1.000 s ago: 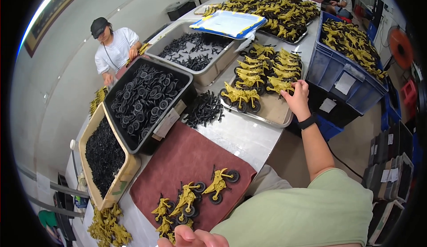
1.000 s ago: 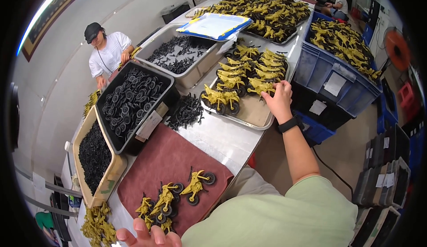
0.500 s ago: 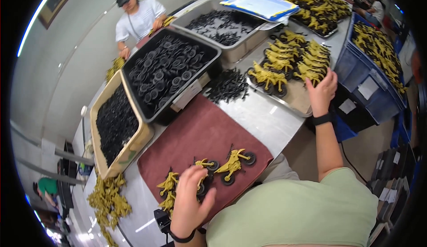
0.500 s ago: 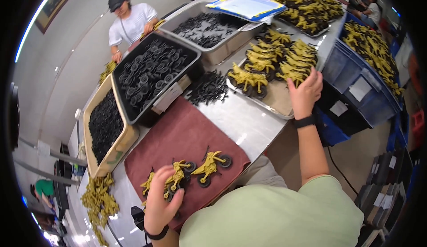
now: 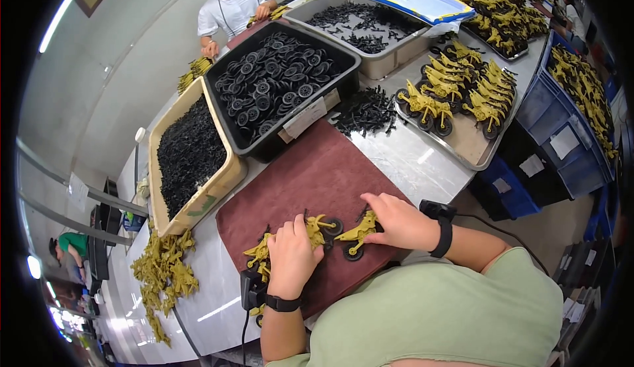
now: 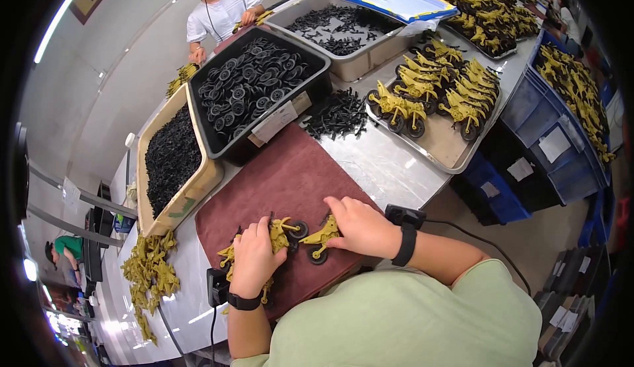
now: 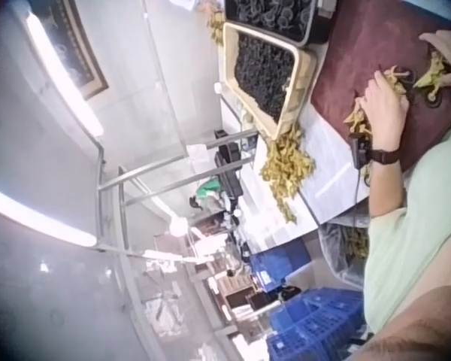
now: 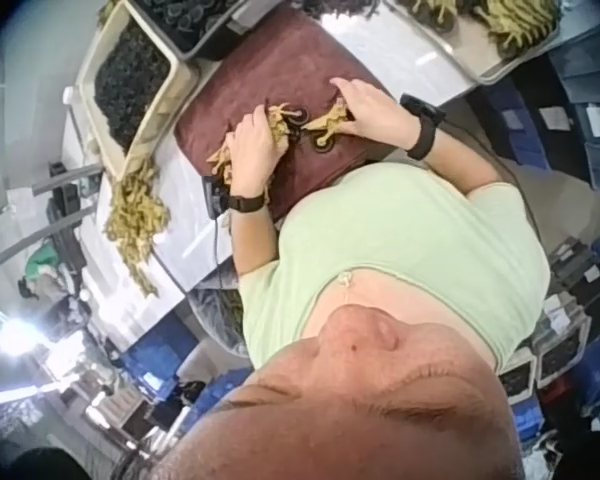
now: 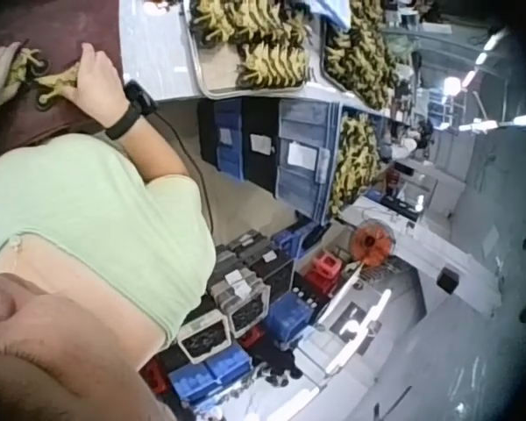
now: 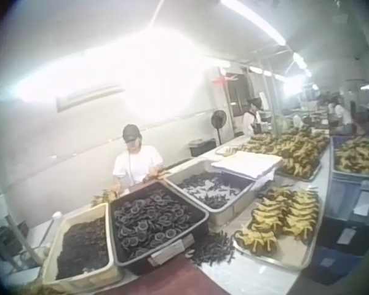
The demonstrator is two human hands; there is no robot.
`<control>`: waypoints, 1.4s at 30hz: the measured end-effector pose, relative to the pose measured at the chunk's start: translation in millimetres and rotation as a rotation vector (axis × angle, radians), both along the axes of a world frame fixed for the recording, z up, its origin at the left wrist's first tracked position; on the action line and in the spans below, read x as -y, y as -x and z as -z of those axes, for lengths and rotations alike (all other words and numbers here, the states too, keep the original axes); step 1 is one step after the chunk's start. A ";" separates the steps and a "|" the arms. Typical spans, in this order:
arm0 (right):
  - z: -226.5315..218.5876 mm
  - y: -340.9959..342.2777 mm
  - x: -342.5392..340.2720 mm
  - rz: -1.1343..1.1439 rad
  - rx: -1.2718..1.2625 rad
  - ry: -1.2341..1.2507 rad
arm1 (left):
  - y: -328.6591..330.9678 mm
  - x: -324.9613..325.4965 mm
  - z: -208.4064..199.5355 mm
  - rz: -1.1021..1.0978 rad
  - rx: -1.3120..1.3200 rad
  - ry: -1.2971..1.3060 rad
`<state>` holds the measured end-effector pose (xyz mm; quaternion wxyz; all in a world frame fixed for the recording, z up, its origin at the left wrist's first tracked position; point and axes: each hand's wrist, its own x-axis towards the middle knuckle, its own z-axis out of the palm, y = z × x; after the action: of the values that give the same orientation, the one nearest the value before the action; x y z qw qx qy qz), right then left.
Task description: The worker attaches wheels to yellow plastic toy motorcycle bodies at an assembly workstation.
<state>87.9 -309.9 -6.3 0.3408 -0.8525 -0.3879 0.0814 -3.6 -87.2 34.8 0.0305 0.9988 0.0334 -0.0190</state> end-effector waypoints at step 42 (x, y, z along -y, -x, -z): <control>28.2 -99.9 150.9 1.273 0.574 0.035 | -40.1 76.5 -10.2 0.426 0.421 0.473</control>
<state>187.8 -460.9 -34.5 0.1925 -0.9072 0.1137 -0.3564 36.6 -163.7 45.0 0.2619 0.9307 -0.1875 0.1736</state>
